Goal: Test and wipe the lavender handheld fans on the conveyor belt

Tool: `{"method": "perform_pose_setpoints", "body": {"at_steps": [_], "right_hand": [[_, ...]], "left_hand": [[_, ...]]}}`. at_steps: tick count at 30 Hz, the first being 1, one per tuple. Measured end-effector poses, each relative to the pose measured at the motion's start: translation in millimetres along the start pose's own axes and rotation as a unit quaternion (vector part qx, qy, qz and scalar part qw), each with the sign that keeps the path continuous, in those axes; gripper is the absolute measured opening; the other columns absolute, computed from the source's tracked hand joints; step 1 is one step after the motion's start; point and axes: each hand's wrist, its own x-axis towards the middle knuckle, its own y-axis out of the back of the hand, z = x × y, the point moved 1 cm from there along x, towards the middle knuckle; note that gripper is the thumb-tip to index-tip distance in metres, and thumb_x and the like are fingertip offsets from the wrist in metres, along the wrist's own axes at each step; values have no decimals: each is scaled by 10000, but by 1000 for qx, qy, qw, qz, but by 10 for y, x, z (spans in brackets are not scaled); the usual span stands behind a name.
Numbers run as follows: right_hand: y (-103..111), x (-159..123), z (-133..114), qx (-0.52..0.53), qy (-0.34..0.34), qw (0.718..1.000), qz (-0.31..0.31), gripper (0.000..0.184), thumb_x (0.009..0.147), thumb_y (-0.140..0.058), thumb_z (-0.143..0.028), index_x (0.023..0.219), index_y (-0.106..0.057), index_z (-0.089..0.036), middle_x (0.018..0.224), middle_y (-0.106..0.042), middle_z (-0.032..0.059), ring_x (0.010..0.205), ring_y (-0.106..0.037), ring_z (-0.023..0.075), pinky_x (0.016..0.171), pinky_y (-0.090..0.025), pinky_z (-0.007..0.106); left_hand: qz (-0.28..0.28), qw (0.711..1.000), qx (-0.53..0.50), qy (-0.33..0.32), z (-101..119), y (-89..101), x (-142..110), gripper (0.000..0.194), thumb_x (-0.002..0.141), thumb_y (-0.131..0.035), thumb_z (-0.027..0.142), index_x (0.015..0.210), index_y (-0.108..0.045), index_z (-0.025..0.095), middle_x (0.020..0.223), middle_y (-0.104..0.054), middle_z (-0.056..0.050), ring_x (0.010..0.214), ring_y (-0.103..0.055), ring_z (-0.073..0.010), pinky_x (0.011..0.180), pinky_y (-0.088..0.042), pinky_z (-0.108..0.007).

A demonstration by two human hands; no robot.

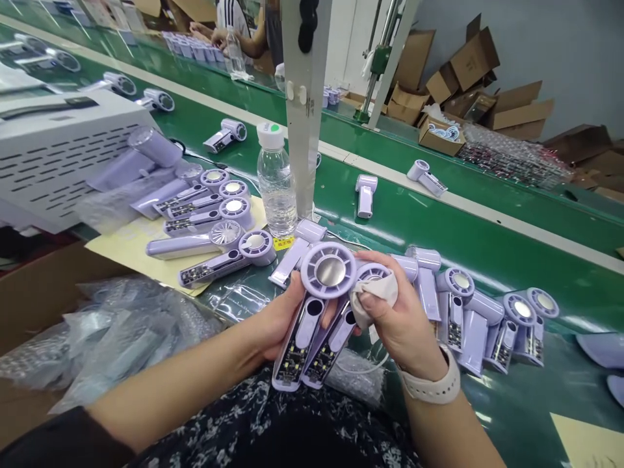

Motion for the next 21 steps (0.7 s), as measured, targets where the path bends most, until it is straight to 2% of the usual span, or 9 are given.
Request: {"method": "perform_pose_setpoints", "body": {"at_steps": [3,6,9,11,13,15,17,19,21], "right_hand": [[-36,10,43,-45,49,994,82,344,940,-640,-552,1157,-675,-287,912,-691,29,495,-547,126,417,-466,278],[4,100,5,-159,73,978,115,438,1012,-463,-605,1072,-720,-256,887,-715,57,700,-665,209,663,-560,381],[105,225,-37,-274,116,939,172,456,1018,-465,-586,1285,-653,-267,1201,-714,110,1131,-650,306,1015,-468,524],[135,266,-20,-307,146,919,201,584,998,-533,-562,1500,-464,-271,1512,-526,140,1403,-461,331,1168,-305,582],[103,241,33,-313,159,914,205,692,977,-589,-532,1567,-356,-254,1633,-361,150,1519,-283,328,1229,-173,605],[35,154,96,-289,150,922,210,614,983,-597,-496,1523,-425,-262,1600,-407,142,1508,-297,322,1236,-160,609],[-39,44,153,-218,116,956,159,475,1000,-579,-475,1431,-534,-282,1502,-528,118,1448,-401,313,1223,-239,584],[-84,-53,191,-118,63,989,57,392,992,-608,-459,1345,-607,-288,1399,-624,89,1372,-506,298,1184,-355,525],[-65,-123,197,-32,26,999,-2,397,941,-703,-426,1307,-635,-288,1337,-676,71,1288,-589,283,1113,-458,465]], "left_hand": [[17,1000,10,-8,-5,-51,-7,789,636,-567,938,644,-612,151,818,-764,-150,759,-715,-219,659,-558,-259],[38,999,-2,1,42,-95,-29,764,661,-571,918,662,-610,155,869,-778,-151,786,-723,-211,718,-565,-269],[38,999,-21,-9,106,-93,-51,758,680,-541,925,636,-575,169,905,-780,-159,795,-724,-223,708,-567,-295],[37,998,-30,-42,156,-92,-61,766,670,-542,934,602,-553,172,935,-773,-163,830,-725,-251,698,-570,-322],[41,996,-21,-74,210,-112,-74,768,656,-554,935,587,-556,170,949,-766,-159,842,-722,-266,706,-575,-341],[59,993,18,-104,255,-146,-90,765,663,-556,927,605,-591,166,879,-753,-138,797,-708,-251,701,-574,-337],[86,983,72,-142,278,-170,-107,764,648,-587,914,643,-644,152,741,-708,-92,670,-660,-199,625,-554,-295],[114,973,110,-167,275,-177,-113,711,650,-676,844,721,-707,136,670,-666,-51,593,-608,-152,556,-516,-246],[133,970,117,-165,259,-180,-96,616,668,-761,737,801,-745,137,701,-681,-40,625,-621,-139,583,-526,-225]]}}
